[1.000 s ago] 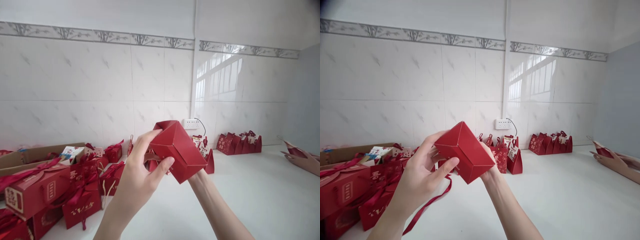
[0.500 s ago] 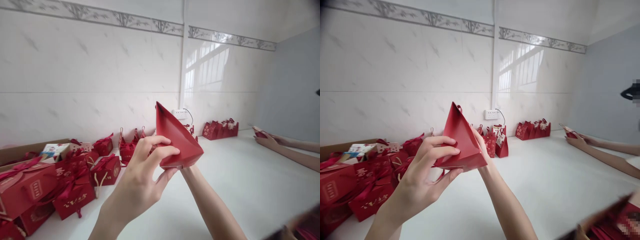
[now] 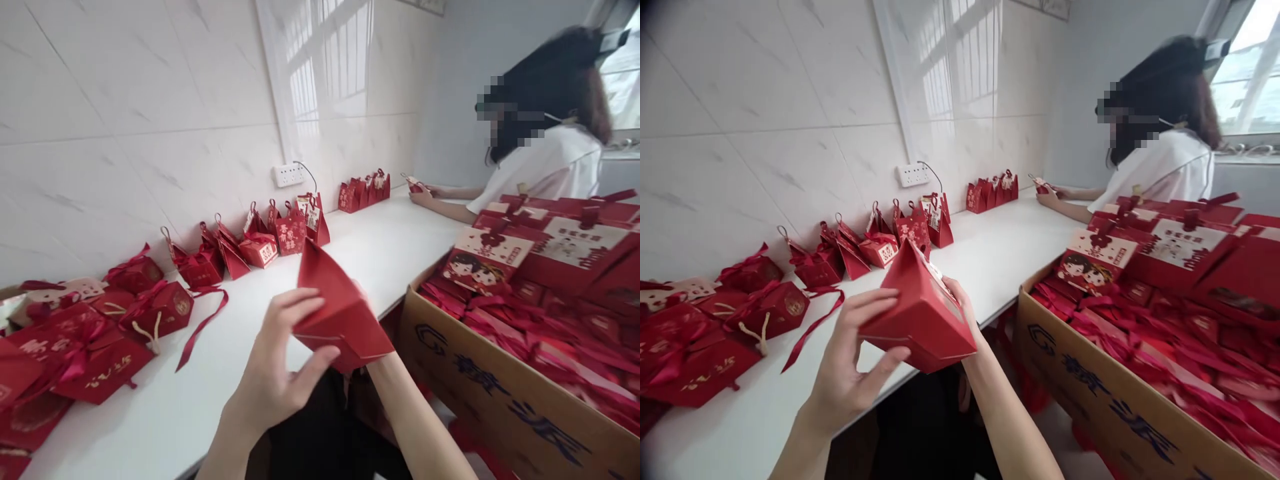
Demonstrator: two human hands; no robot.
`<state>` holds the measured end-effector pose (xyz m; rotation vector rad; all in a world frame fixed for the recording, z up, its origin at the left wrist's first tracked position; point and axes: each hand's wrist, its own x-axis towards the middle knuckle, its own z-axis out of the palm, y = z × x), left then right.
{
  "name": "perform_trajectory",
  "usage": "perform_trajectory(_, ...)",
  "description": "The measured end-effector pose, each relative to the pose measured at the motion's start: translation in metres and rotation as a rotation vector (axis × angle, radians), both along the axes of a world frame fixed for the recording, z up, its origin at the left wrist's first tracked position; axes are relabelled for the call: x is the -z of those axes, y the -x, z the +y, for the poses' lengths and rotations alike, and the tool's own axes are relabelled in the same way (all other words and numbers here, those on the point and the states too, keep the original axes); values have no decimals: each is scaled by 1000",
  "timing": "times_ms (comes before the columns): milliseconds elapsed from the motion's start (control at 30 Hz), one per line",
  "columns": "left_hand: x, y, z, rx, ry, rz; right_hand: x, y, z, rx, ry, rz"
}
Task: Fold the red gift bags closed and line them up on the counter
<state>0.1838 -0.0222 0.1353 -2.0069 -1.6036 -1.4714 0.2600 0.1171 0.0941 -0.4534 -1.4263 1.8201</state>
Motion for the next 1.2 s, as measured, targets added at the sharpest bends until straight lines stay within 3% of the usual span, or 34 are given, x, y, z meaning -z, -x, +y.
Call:
perform_trajectory(133, 46, -30, -12, -54, -185, -834, 16, -31, -20, -79, 213, -11)
perform_trajectory(233, 64, -52, -16, -34, -201, -1226, 15, -52, -28, -10, 279, -38)
perform_trajectory(400, 67, -77, -22, 67, -116, -1526, -6, -91, -46, 110, 43, -162)
perform_trajectory(633, 72, -110, -23, 18, -84, -1773, -22, -144, -66, 194, -71, -278)
perform_trajectory(733, 71, -126, -22, 101, -9, -1716, -13, -164, -68, 287, -199, -241)
perform_trajectory(867, 77, -140, -24, 190, 92, -1473, 7, -186, -56, 462, -410, -118)
perform_trajectory(933, 86, -142, -25, 157, 64, -1297, 17, -194, -47, 405, -369, -86)
perform_trajectory(1067, 103, -134, -29, 174, -119, -756, 38, -197, -32, 154, -108, 47)
perform_trajectory(1200, 100, -125, -33, 182, -272, -182, 62, -186, -26, -7, 26, 225)
